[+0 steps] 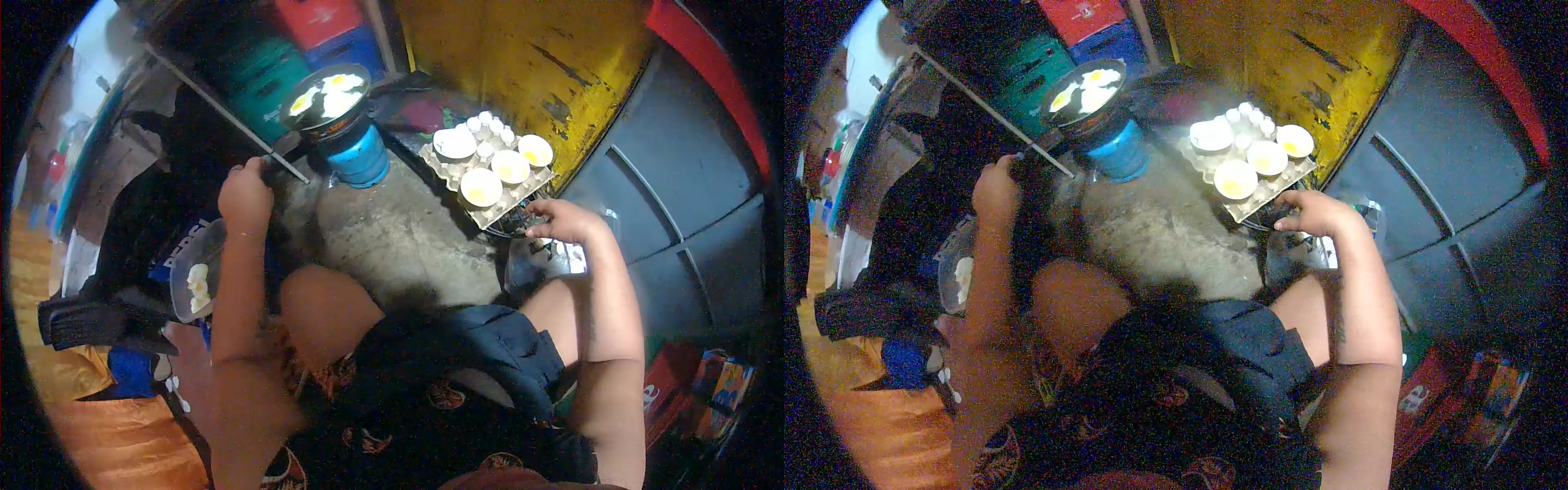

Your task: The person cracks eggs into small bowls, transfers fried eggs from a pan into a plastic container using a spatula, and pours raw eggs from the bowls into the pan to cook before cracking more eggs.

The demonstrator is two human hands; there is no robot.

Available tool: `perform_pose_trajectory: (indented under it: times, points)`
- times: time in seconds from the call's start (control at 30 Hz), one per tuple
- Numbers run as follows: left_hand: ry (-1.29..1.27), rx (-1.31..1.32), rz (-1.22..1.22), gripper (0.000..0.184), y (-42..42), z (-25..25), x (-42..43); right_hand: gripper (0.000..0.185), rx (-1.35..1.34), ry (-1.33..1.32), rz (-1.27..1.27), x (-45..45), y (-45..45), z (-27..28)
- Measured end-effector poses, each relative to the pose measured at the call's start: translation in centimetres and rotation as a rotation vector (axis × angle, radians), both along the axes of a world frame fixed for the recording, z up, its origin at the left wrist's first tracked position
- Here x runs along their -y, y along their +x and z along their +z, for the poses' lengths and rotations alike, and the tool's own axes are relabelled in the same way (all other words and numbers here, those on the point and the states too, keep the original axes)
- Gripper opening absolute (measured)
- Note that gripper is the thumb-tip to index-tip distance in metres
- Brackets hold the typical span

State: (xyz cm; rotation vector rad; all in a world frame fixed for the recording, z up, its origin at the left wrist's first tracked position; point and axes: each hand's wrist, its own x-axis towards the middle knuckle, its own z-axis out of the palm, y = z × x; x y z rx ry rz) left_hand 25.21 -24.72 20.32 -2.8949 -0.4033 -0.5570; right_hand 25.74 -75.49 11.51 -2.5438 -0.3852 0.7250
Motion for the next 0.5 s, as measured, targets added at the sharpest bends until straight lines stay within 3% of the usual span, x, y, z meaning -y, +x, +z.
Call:
perform_pose_trajectory:
  times: [0.3,0.5]
  points:
    - [-0.051,0.124,0.12,0.036,3.4,-1.9,-0.6,0.059,0.058,-0.017,0.014,-0.1,-0.5,0.1]
    - [0.029,0.024,-0.006,0.037,1.3,-0.7,-1.1,0.059,0.003,0.004,-0.011,0.6,-0.6,-0.4]
